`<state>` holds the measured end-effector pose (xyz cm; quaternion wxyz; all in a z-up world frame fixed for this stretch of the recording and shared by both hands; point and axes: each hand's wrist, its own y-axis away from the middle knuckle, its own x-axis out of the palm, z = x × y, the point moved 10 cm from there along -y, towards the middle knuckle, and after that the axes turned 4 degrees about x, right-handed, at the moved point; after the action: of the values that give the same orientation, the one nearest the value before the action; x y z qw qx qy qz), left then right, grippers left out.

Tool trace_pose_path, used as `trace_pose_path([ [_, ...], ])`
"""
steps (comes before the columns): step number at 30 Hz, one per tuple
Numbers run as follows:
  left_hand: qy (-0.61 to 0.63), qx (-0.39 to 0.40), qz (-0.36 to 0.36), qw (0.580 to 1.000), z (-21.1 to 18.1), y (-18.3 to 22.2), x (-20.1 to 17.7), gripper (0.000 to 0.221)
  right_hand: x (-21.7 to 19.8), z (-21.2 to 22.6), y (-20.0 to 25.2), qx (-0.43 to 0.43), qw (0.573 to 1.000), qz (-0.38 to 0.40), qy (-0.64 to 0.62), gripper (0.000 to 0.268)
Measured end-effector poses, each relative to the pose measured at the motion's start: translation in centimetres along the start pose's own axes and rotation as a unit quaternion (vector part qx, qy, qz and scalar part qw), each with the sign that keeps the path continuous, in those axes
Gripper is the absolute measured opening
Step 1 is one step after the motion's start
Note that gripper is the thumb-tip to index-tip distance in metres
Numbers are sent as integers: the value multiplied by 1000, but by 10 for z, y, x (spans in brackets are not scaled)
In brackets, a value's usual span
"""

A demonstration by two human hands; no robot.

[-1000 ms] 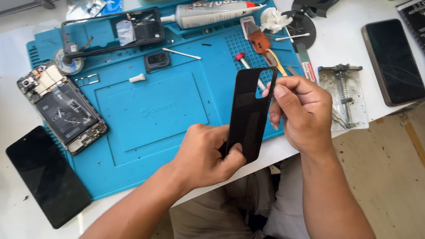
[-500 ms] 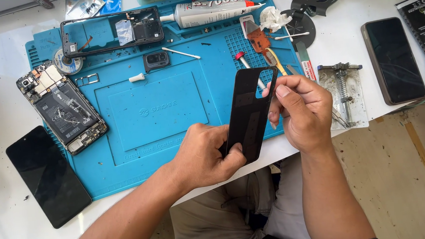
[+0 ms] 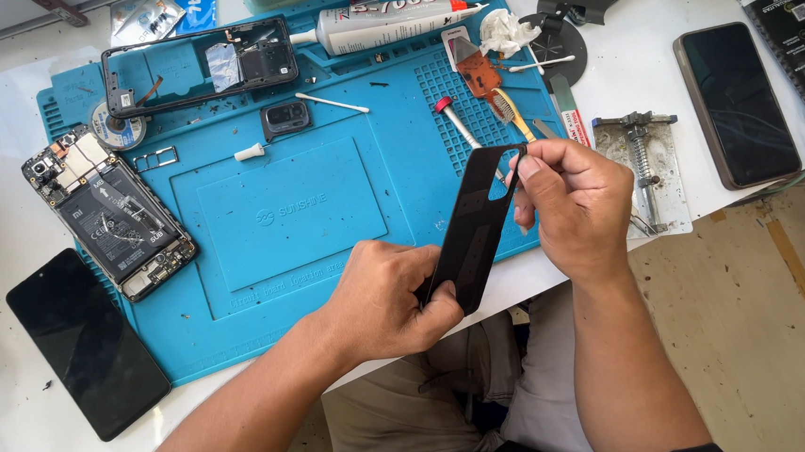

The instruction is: Repairing a mobile phone by manipulating internal components and the back cover

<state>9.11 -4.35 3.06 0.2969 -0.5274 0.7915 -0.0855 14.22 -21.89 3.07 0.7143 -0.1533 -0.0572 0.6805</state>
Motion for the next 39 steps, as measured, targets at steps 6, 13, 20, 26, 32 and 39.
trace_pose_path([
  [6,-14,12,17,1000,0,2,5,33,2,-6,2,19,998,20,54,18],
  [13,-26,28,21,999,-4,2,9,37,7,6,3,26,998,9,53,19],
  [20,-23,29,19,999,-5,2,8,37,10,13,2,20,997,-1,69,20],
  [26,-22,44,18,999,-6,4,9,38,7,14,4,30,998,-23,53,19],
  [32,-59,45,40,996,-5,8,17,41,-2,1,6,65,996,-41,44,19],
  [39,-95,16,56,994,1,9,20,32,2,-1,4,68,997,-19,-7,24],
])
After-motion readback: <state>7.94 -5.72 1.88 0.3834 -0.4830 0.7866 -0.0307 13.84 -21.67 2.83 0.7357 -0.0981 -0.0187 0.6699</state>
